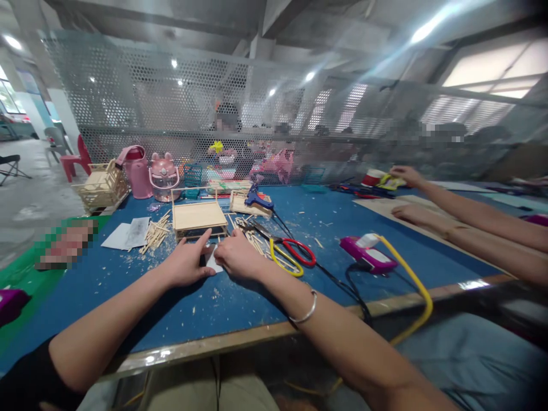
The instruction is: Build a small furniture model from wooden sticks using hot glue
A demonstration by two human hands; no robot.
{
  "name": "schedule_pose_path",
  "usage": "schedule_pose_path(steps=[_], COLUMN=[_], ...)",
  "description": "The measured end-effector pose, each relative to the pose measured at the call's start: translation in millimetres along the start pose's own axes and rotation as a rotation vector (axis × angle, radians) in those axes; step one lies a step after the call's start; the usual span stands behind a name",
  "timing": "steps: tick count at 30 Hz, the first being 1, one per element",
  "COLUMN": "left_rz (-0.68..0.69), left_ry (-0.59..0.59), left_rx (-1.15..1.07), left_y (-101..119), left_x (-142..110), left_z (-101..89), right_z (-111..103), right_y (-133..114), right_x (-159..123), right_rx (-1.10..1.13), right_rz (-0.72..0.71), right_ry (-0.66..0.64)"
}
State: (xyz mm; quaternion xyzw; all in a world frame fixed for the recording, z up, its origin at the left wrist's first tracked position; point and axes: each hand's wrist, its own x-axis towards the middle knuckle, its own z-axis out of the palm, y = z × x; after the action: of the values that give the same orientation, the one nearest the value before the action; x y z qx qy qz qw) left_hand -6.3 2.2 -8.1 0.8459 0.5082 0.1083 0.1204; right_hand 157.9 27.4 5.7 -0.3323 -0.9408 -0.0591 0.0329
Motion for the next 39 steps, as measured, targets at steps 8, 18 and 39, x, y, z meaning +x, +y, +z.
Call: schedule_pose_path(steps=[8,18,39], left_rz=[-0.03,-0.025,-0.04], left_ry=[-0.048,-0.058,0.004], left_rx=[-0.012,0.008,0.012], left_y=[0.6,0.5,-0.8], left_x=[2.2,2.4,1.6], left_z=[-0.6,-1.1,3.7], right_z=[6.4,5.8,3.7], right_y=[6.1,5.1,2.4], right_x=[-2.1,-1.0,-2.0], right_rx=[0.086,0.051,0.06], right_rz=[0.016,0.019,0.11], right_ry=[0.04,0.051,0.054])
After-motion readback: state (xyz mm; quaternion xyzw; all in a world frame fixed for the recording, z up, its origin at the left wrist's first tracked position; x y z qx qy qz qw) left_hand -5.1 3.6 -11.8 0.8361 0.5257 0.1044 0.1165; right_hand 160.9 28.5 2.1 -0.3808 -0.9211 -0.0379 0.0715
